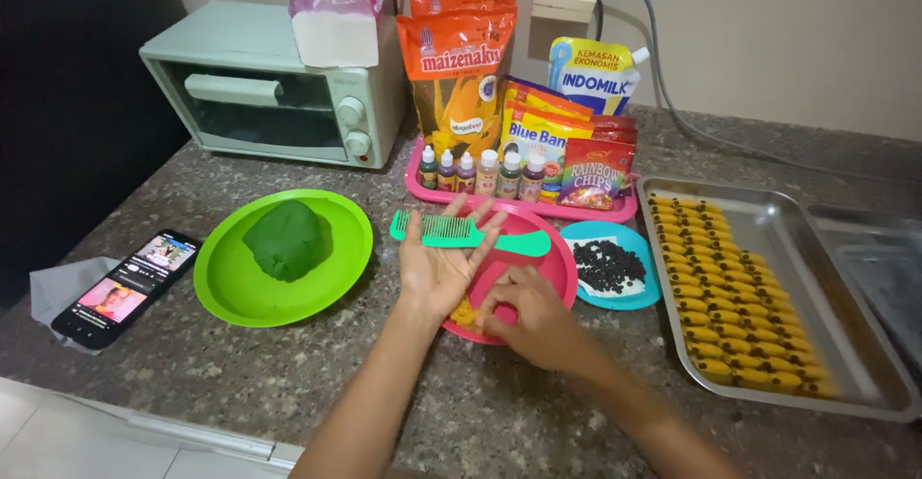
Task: Shaping yellow dough into patterned pastries using a plastic comb
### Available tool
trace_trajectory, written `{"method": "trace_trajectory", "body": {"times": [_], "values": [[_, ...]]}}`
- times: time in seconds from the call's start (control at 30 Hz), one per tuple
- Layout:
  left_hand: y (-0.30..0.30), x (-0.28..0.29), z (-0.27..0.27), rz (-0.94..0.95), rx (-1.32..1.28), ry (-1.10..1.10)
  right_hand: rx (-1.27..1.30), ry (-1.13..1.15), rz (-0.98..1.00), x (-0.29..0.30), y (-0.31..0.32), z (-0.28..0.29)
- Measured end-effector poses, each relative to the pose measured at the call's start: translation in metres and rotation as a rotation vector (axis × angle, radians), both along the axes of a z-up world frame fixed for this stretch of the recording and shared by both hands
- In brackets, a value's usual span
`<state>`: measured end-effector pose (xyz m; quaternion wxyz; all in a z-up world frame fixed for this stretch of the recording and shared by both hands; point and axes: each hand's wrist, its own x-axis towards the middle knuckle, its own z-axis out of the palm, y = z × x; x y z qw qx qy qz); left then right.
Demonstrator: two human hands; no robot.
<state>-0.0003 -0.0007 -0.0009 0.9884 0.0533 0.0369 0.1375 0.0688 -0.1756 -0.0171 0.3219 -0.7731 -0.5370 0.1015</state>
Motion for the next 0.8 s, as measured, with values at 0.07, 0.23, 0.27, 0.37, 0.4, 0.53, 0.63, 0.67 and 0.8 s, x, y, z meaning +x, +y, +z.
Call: {"method": "trace_trajectory", "body": {"times": [0.07,0.23,0.27,0.37,0.4,0.53,0.63,0.67,0.8], "values": [[-0.001,-0.002,0.003,0.001,0.002,0.004,0.019,-0.066,-0.021,0.004,0.000,-0.002],[-0.002,-0.001,0.003,0.012,0.010,0.013,0.175,0.093,-0.009,0.005,-0.003,0.015],[-0.002,-0.002,0.005,0.020,0.012,0.017,0.224,0.142,-0.004,0.004,-0.006,0.022],[-0.005,-0.003,0.008,0.046,0.007,0.003,0.283,0.132,-0.051,0.002,-0.010,0.040],[-0.007,-0.002,0.009,0.046,0.007,0.000,0.283,0.129,-0.051,-0.001,-0.007,0.049],[-0.017,0.003,0.010,0.043,0.039,-0.021,0.424,-0.283,0.000,0.000,0.011,0.057],[-0.030,0.003,0.019,0.046,0.038,0.006,0.422,-0.552,0.024,-0.002,0.028,0.041],[-0.034,0.003,0.024,0.072,0.010,0.043,0.417,-0.627,0.039,-0.004,0.034,0.036],[-0.035,-0.009,0.048,0.112,0.005,0.061,0.458,-0.572,0.045,-0.028,0.028,0.053]]}}
